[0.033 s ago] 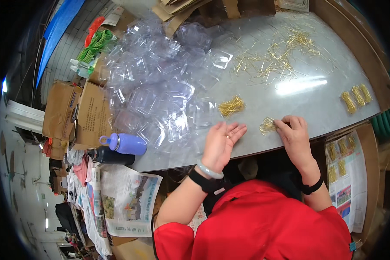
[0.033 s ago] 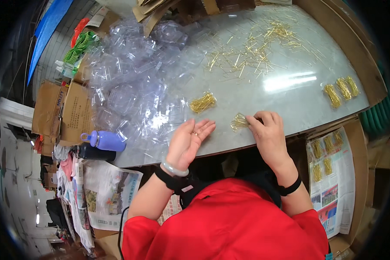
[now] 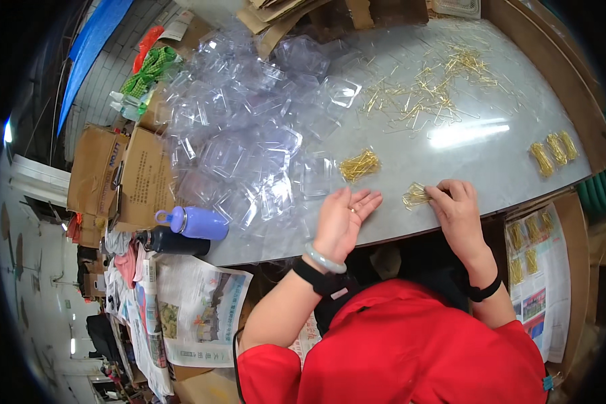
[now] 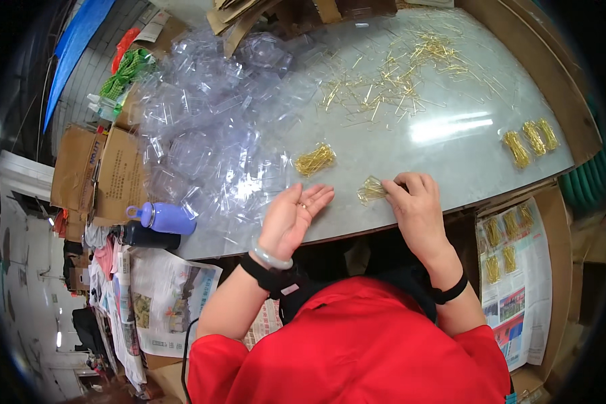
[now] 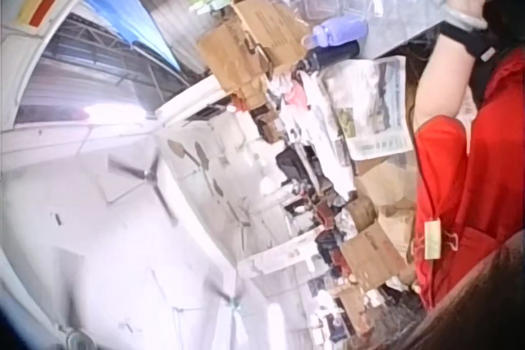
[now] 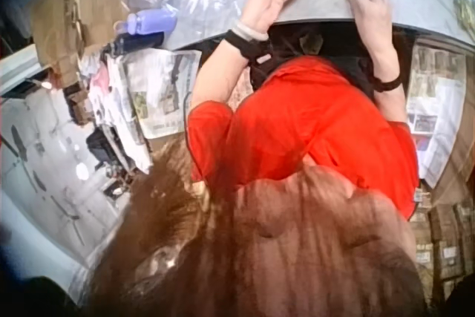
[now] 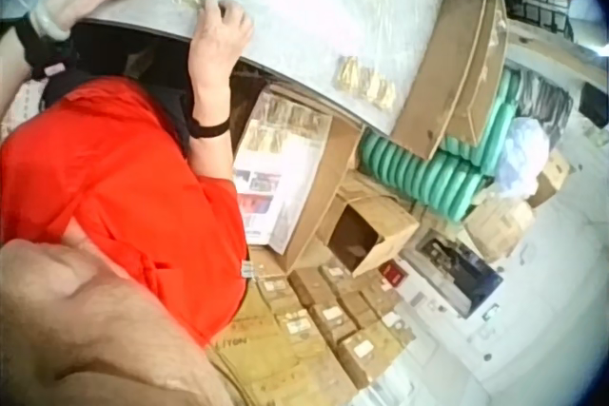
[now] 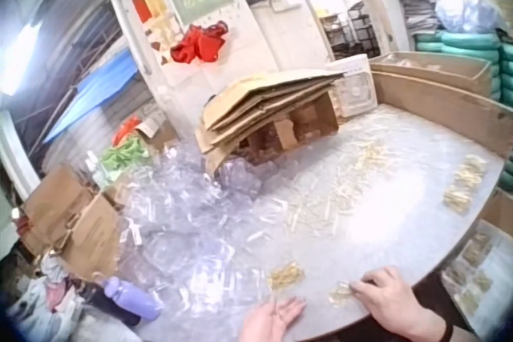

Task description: Pack bundles of gold wire into plastic containers and then into a box.

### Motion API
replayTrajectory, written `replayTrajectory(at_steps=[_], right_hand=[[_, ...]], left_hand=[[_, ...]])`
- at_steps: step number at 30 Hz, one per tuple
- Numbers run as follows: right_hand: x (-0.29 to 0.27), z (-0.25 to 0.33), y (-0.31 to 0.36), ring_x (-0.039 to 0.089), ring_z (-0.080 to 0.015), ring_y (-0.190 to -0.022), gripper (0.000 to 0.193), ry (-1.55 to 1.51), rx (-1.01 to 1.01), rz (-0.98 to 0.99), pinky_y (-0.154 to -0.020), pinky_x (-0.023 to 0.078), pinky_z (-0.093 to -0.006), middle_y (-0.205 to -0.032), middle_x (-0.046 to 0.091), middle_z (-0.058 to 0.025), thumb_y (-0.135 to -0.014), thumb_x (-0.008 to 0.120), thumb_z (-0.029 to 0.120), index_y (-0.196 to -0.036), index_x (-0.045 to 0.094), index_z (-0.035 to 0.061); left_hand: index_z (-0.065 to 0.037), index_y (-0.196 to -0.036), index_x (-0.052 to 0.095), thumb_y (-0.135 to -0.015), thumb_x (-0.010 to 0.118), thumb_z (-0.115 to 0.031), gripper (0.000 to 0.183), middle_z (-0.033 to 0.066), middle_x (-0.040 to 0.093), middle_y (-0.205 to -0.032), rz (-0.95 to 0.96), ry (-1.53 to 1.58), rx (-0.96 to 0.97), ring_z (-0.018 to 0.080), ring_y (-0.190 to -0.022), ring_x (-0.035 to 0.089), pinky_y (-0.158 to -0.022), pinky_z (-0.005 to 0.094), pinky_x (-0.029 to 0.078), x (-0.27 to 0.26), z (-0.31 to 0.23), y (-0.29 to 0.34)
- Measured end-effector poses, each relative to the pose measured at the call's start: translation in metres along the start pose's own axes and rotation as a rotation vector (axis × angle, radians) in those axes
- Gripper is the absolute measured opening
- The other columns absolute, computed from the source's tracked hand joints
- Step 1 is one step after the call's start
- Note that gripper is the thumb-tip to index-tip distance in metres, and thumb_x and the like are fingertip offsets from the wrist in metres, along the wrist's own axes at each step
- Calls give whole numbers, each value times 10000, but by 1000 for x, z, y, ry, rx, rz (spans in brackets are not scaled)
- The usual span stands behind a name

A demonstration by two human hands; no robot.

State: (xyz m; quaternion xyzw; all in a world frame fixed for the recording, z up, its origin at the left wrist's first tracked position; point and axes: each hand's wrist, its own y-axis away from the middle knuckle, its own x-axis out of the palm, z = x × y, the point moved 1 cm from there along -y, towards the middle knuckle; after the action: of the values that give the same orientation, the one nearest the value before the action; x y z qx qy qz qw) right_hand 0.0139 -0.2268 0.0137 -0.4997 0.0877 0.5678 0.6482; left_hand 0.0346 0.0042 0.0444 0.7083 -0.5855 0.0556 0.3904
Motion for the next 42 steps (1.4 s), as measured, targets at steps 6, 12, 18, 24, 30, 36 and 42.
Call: replayTrajectory(at_steps=[6, 12, 18, 24, 30, 36, 42], right_hand=[[1, -1, 1, 562, -291, -973, 268, -48, -1, -1, -880, 465, -404, -1010, 620, -68, -789, 716, -4, -1044, 698, 77], [0, -5, 2, 562, -290, -975, 251, -54, 8, 8, -893, 458, -405, -1015, 619, -65, -801, 713, 10, -1041, 697, 81], [-3, -3, 0, 560, -292, -971, 243, -49, 21, 28, -889, 461, -404, -1016, 619, -70, -806, 713, 15, -1041, 696, 74], [1, 6, -5, 561, -293, -951, 221, -43, 21, 74, -850, 481, -395, -999, 625, -77, -804, 713, 11, -1019, 699, 59], [12, 26, -8, 561, -297, -938, 214, -89, -15, 146, -844, 482, -401, -997, 621, -80, -801, 714, 9, -1009, 700, 58], [7, 39, -2, 557, -296, -939, 229, -77, -32, 233, -839, 482, -397, -1001, 615, -81, -791, 711, 0, -1012, 691, 57], [-1, 61, 21, 563, -292, -922, 277, -62, -87, 298, -798, 490, -393, -995, 607, -83, -790, 713, 3, -1060, 683, 60]], left_hand=[[169, -1241, 303, -1061, 375, -80, 315, 361, 494, -1272, -55, -187, -2, 469, -1127, 613, -1020, 517, 545, -3, -3, -19], [63, -1131, 414, -1055, 434, -104, 185, 329, 551, -1210, 3, -270, 51, 419, -1080, 655, -958, 477, 575, -5, 6, 14], [11, -1042, 501, -1044, 458, -47, 72, 214, 583, -1222, 123, -255, 36, 369, -1170, 632, -1013, 473, 542, -33, 16, 75], [4, -995, 540, -1029, 496, -26, 63, 167, 604, -1203, 306, -240, -397, 318, -1174, 633, -1050, 449, 524, -60, 30, 102], [29, -1019, 545, -1043, 478, -48, 104, 189, 625, -1180, 337, -197, -476, 337, -1181, 629, -1058, 441, 520, -71, 45, 69], [45, -1029, 565, -1041, 482, -50, 127, 267, 614, -1235, 374, -48, -458, 363, -1202, 614, -1071, 453, 503, -79, 53, 51], [55, -1042, 559, -1047, 485, -68, 143, 277, 605, -1254, 407, 25, -432, 347, -1210, 613, -1084, 444, 492, -81, 59, 47]])
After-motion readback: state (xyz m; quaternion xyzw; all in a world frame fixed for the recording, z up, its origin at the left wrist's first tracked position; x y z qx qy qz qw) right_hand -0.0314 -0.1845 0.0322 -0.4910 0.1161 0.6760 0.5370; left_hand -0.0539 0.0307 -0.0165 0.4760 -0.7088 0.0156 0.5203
